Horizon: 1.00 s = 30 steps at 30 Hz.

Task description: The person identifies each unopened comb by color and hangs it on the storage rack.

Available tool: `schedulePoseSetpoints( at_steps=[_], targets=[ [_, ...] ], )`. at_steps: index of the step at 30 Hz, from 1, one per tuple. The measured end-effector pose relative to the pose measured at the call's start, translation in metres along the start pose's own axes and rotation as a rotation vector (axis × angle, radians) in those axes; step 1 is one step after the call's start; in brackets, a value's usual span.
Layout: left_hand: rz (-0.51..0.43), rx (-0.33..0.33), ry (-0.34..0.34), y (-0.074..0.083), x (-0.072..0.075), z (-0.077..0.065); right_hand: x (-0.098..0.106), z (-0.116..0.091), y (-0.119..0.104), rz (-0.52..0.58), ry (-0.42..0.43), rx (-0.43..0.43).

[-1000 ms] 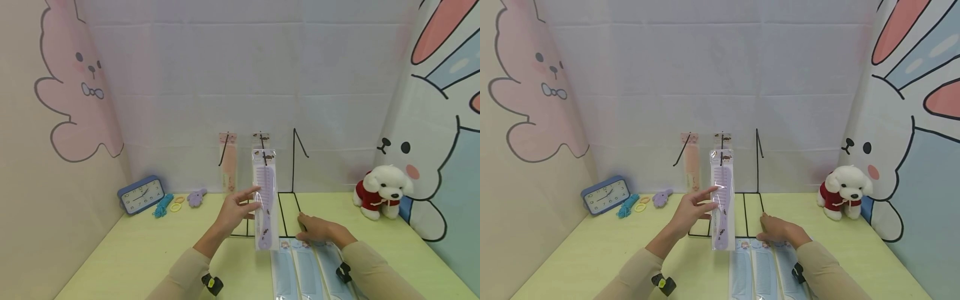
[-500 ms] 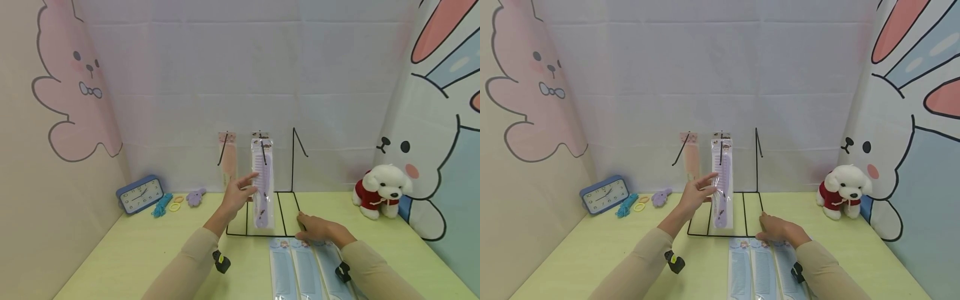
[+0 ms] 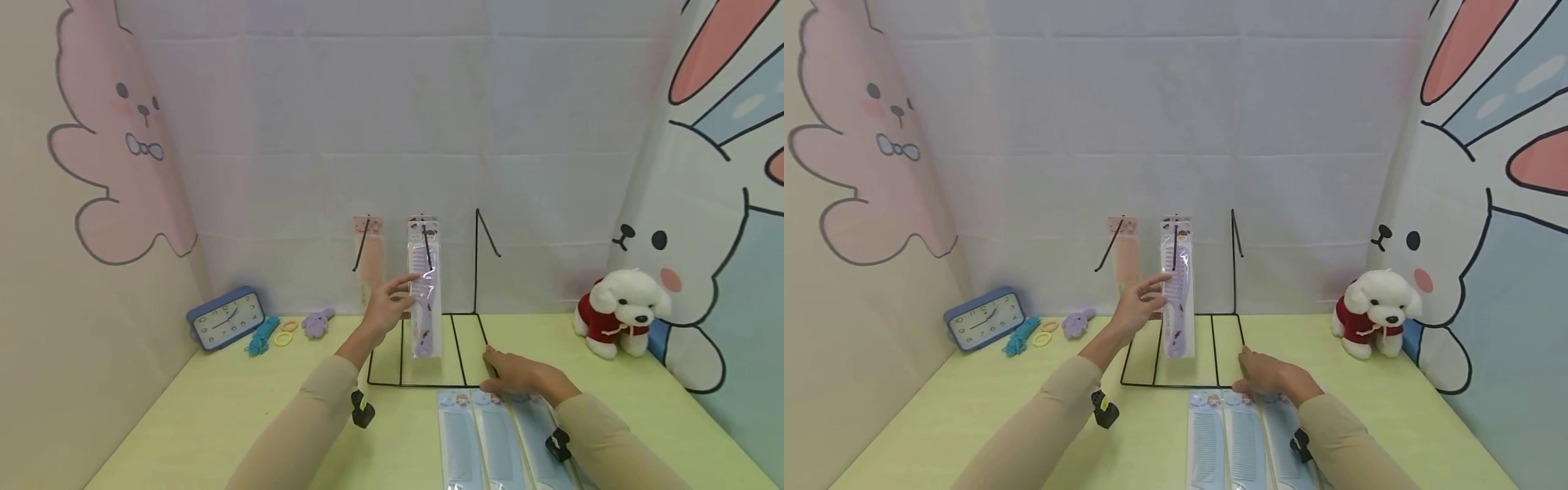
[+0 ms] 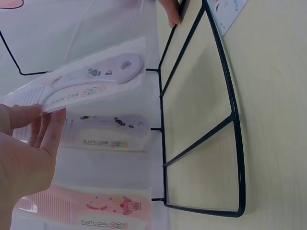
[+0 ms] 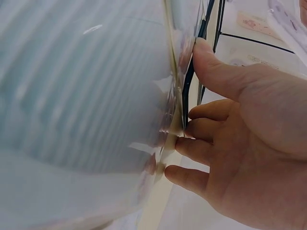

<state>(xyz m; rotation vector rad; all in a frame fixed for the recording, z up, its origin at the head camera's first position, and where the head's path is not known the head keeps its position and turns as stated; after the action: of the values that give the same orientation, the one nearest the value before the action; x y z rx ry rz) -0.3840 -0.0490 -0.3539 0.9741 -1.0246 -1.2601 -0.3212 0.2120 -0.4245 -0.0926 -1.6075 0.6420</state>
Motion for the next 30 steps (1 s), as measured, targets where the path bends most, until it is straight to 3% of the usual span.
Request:
schedulePoseSetpoints(
  at_steps=[12, 22, 30],
  targets=[
    [-0.068, -0.003, 0.055, -0.009, 0.000, 0.019, 0.000, 0.002, 0.001, -0.008, -0.003, 0.007],
    [-0.084, -0.002, 0.101, -0.009, -0.008, 0.024, 0.002, 0.000, -0.002, -0.018, -0.001, 0.022],
    [-0.005, -0.016, 0.120, -0.009, -0.008, 0.025, 0.000, -0.001, 0.000, -0.005, -0.004, 0.010]
  ],
)
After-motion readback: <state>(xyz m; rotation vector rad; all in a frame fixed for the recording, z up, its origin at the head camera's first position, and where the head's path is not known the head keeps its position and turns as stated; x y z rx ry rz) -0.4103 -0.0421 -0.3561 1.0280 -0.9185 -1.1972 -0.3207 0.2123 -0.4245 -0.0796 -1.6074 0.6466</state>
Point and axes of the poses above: each hand's wrist, its own z-axis towards the middle knuckle, its own x-axis out of the back of the hand, y = z × x, the point moved 3 cm from there along z, towards the middle knuckle, and after that the axes turned 12 degrees about y, right-handed, at the moved point
